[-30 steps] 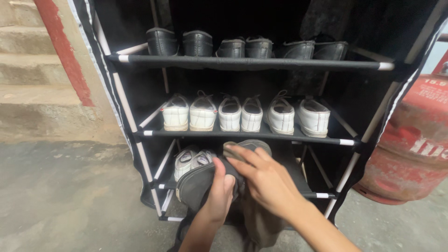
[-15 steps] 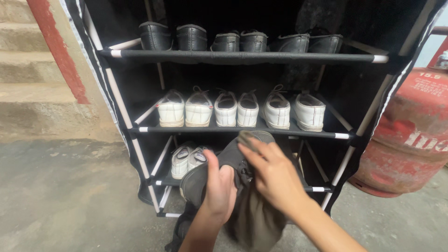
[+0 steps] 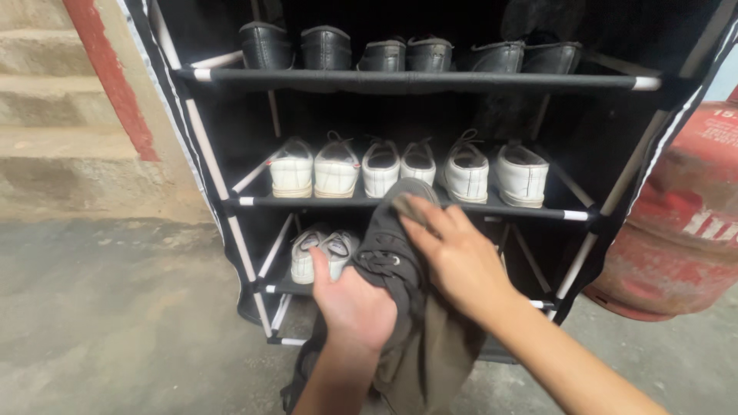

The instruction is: The person wipes a pair of black shoes with a cloth, cleaning the uppers and soles. They handle the shoes one at a time, rotating them to access different surfaces, and place them back on a multi-tier shoe rack after cleaning.

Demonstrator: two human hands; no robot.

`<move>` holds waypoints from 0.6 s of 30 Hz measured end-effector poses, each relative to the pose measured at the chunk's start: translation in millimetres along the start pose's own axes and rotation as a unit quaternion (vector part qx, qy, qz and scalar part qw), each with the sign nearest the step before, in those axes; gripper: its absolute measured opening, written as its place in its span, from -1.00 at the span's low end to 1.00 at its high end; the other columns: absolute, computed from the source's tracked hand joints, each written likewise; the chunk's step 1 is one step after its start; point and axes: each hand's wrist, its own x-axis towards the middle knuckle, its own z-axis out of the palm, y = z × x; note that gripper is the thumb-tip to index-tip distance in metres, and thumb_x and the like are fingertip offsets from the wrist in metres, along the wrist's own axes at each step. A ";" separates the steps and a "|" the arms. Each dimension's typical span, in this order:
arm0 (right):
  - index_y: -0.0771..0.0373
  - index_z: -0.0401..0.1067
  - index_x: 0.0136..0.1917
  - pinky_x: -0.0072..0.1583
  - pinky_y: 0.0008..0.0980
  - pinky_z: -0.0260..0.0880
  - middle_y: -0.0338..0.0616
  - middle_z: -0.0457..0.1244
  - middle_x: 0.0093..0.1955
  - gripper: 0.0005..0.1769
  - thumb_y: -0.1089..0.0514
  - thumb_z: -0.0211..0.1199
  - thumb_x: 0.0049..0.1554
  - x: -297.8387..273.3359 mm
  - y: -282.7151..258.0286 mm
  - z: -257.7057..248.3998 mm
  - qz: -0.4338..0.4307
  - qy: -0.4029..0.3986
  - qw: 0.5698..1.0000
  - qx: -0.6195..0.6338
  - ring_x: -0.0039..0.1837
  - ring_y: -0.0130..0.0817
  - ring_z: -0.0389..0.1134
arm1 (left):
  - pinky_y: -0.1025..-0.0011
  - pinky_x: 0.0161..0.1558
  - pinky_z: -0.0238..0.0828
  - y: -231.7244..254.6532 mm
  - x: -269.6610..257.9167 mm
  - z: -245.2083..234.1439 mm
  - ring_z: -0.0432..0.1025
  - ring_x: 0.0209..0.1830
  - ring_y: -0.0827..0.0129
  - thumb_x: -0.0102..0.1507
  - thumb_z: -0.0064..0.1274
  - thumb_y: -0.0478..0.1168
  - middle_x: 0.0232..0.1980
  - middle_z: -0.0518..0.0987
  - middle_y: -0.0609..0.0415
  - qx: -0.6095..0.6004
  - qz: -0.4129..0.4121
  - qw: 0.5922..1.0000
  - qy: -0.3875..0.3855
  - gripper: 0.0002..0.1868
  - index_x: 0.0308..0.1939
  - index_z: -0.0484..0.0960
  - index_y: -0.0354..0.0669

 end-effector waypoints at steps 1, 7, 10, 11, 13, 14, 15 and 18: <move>0.21 0.49 0.27 0.06 -0.20 0.45 -0.16 0.21 0.43 -0.39 0.43 0.21 -0.08 6.3 4.1 -0.1 0.005 0.012 1.000 -0.011 0.15 -0.08 0.33 | 0.18 0.46 0.05 2.0 -0.1 2.5 0.24 0.46 0.02 0.28 -0.29 0.48 0.49 0.34 -0.23 0.004 -0.001 1.000 0.004 0.12 0.47 0.18 -0.56; 0.26 0.47 0.28 0.30 -0.19 0.37 0.01 0.21 0.43 -0.32 0.57 0.05 -0.09 -30.0 -25.0 22.9 0.106 0.152 0.974 0.129 0.36 0.03 0.32 | 0.14 0.45 0.06 -9.6 3.5 6.1 0.24 0.45 -0.04 0.28 -0.25 0.42 0.49 0.29 -0.33 -0.059 0.047 0.997 0.015 0.08 0.43 0.17 -0.62; 0.27 0.47 0.27 0.33 -0.25 0.35 0.08 0.22 0.41 -0.40 0.57 0.05 0.00 -55.6 -63.9 48.7 0.184 0.211 0.929 0.241 0.39 0.01 0.35 | 0.11 0.41 0.08 -10.5 6.6 2.8 0.24 0.40 -0.05 0.26 -0.25 0.41 0.43 0.32 -0.32 -0.086 0.067 0.991 0.083 0.05 0.40 0.21 -0.56; 0.26 0.48 0.27 0.31 -0.28 0.35 0.08 0.24 0.39 -0.43 0.57 0.07 0.04 -60.5 -69.7 53.0 0.218 0.217 0.913 0.267 0.37 -0.02 0.37 | 0.10 0.39 0.10 -8.2 4.6 1.5 0.25 0.37 -0.05 0.24 -0.26 0.42 0.39 0.34 -0.31 -0.084 0.062 0.989 0.107 0.05 0.38 0.23 -0.56; 0.27 0.46 0.32 0.29 -0.28 0.34 0.13 0.21 0.37 -0.36 0.57 0.05 0.01 -53.8 -52.1 50.9 0.221 0.228 0.926 0.203 0.35 0.02 0.34 | 0.11 0.36 0.14 -9.4 6.7 1.3 0.30 0.33 -0.03 0.24 -0.26 0.39 0.35 0.41 -0.29 -0.083 0.051 0.988 0.121 0.01 0.34 0.28 -0.56; 0.27 0.44 0.35 0.28 -0.28 0.34 0.15 0.20 0.36 -0.33 0.57 0.04 -0.01 -49.1 -43.3 47.2 0.225 0.232 0.930 0.174 0.35 0.04 0.32 | 0.13 0.35 0.17 -15.1 3.5 -0.1 0.34 0.32 -0.01 0.26 -0.26 0.36 0.33 0.46 -0.28 -0.081 0.045 0.988 0.121 -0.03 0.33 0.31 -0.55; 0.26 0.45 0.35 0.26 -0.31 0.35 0.10 0.23 0.35 -0.37 0.54 0.05 0.03 -39.0 -29.6 41.5 0.237 0.233 0.925 0.186 0.32 -0.02 0.35 | 0.14 0.34 0.20 -19.5 1.3 -1.6 0.38 0.31 0.01 0.27 -0.26 0.33 0.31 0.51 -0.27 -0.079 0.039 0.989 0.120 -0.07 0.32 0.35 -0.55; 0.22 0.49 0.31 0.20 -0.36 0.38 0.01 0.29 0.29 -0.50 0.46 0.12 0.12 -10.3 0.5 18.5 0.246 0.233 0.920 0.199 0.22 -0.14 0.41 | 0.18 0.30 0.27 -26.9 -1.5 -4.2 0.40 0.24 0.06 0.34 -0.24 0.22 0.24 0.54 -0.18 -0.078 0.005 0.994 0.076 -0.24 0.27 0.42 -0.45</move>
